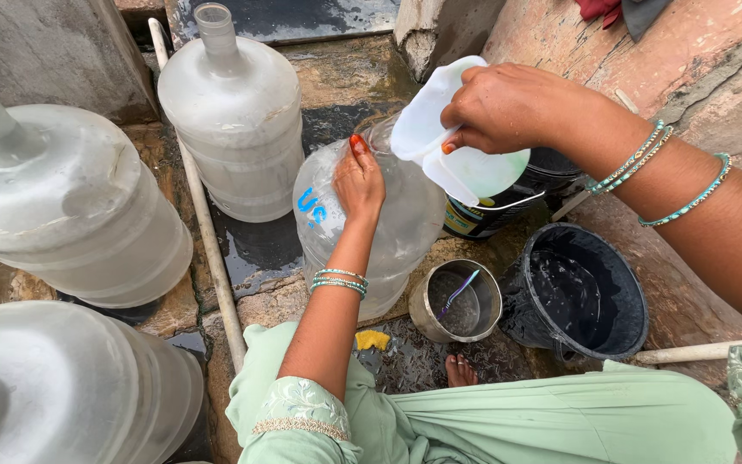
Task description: The person is cleaning large plastic water dispenser bottles. They pour water into the bottles, shake them vigorously to rinse the interior, and then pour the water out. The person also uses a toothbrush to scrub the inside of the bottle necks.
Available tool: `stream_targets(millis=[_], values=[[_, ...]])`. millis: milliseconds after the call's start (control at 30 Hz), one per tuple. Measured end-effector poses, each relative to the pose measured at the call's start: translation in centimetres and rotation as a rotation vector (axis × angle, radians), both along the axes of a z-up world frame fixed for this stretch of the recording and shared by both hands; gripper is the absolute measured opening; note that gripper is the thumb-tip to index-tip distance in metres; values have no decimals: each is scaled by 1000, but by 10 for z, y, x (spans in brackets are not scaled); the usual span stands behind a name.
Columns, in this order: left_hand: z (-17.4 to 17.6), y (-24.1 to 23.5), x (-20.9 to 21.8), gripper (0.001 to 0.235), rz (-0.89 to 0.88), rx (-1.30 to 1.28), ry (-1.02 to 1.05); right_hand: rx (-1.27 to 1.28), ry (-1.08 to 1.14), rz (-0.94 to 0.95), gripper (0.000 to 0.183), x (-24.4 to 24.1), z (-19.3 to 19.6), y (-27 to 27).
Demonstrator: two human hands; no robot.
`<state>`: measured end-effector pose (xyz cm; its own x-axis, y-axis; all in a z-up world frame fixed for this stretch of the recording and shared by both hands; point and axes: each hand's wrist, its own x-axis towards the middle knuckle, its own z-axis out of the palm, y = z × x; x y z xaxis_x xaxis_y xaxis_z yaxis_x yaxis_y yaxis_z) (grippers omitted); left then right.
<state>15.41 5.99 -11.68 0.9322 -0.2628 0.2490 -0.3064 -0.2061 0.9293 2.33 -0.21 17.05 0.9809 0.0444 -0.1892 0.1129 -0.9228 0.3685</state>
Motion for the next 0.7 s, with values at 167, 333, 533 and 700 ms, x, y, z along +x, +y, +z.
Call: stream_targets(millis=[167,333,533,700], values=[[7,9,4,63,-58,66,-14,-115,-17,48,29,1,2,-2],[10,13,3,65,-85,58,6,-188,-2,48,32,1,4,2],[5,12,4,66,-67,51,-22,-270,28,63,26,3,3,13],[8,15,1,68,-78,81,-5,-328,13,101,26,8,-1,25]])
